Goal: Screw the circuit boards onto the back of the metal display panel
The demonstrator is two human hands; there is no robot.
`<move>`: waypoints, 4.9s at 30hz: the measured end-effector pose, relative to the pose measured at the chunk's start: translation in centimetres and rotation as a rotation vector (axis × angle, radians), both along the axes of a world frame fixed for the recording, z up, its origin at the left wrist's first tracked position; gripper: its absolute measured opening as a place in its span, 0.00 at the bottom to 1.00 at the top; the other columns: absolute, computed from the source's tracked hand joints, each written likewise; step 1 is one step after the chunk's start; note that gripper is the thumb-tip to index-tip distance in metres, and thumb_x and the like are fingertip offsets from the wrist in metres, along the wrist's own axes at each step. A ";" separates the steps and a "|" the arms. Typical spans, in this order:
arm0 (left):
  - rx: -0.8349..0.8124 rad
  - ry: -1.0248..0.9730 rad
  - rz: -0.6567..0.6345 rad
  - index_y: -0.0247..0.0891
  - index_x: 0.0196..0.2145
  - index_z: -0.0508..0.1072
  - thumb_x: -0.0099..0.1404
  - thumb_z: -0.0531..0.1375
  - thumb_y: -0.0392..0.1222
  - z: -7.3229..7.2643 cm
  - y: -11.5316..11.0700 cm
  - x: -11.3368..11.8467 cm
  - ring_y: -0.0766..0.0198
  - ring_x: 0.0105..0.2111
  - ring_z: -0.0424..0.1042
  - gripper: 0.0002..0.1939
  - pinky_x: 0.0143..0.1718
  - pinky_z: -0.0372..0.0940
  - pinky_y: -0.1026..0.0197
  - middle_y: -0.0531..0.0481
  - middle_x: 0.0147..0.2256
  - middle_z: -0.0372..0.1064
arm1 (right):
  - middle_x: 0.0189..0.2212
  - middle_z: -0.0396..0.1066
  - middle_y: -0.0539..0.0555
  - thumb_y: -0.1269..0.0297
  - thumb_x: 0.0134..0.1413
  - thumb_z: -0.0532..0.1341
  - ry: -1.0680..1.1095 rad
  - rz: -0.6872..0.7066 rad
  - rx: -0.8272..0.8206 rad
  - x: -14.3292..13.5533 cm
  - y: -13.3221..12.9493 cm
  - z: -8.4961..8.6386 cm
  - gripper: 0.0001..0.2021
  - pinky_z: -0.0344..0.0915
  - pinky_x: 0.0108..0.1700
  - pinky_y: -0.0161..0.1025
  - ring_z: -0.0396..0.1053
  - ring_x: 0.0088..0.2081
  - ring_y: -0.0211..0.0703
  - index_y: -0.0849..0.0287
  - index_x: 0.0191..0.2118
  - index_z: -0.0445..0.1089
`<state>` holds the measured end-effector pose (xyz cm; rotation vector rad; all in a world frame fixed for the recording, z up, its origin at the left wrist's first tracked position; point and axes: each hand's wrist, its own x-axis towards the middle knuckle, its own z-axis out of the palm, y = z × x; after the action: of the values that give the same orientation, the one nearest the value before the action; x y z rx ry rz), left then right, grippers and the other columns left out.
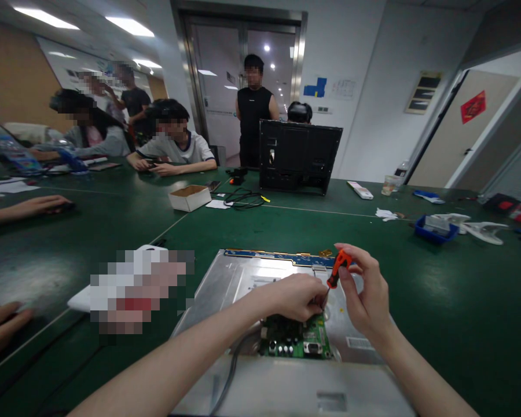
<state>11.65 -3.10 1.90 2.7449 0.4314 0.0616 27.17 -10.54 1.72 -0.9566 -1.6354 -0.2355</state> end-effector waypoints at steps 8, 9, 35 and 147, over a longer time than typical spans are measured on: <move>-0.007 0.028 0.026 0.36 0.30 0.73 0.60 0.64 0.31 0.3 -0.1 -0.1 0.65 0.27 0.66 0.04 0.26 0.54 0.65 0.53 0.28 0.72 | 0.41 0.78 0.54 0.66 0.61 0.64 0.096 0.026 0.005 0.1 0.1 -0.6 0.16 0.72 0.37 0.43 0.76 0.36 0.43 0.51 0.48 0.55; -0.013 0.025 0.023 0.36 0.30 0.73 0.59 0.64 0.30 0.3 -0.1 -0.1 0.65 0.27 0.66 0.04 0.26 0.54 0.65 0.53 0.28 0.72 | 0.41 0.78 0.54 0.66 0.62 0.63 0.099 0.027 0.002 0.1 0.2 -0.6 0.15 0.72 0.37 0.43 0.76 0.35 0.43 0.51 0.48 0.55; -0.013 0.016 -0.017 0.37 0.33 0.73 0.59 0.63 0.29 0.0 0.2 0.0 0.64 0.29 0.68 0.05 0.28 0.58 0.65 0.53 0.29 0.73 | 0.44 0.76 0.58 0.67 0.64 0.61 -0.003 -0.007 0.029 0.0 0.1 0.0 0.17 0.76 0.33 0.38 0.77 0.36 0.43 0.54 0.56 0.60; 0.005 0.089 0.037 0.37 0.32 0.74 0.65 0.64 0.33 0.1 0.0 0.4 0.61 0.33 0.72 0.04 0.31 0.60 0.65 0.51 0.33 0.76 | 0.37 0.73 0.55 0.68 0.62 0.62 -0.126 -0.098 0.061 0.3 0.2 0.2 0.20 0.74 0.35 0.41 0.73 0.35 0.44 0.56 0.58 0.64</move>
<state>12.01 -3.10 2.02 2.7522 0.5069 -0.0502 27.43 -10.33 1.92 -0.9936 -1.6877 -0.4173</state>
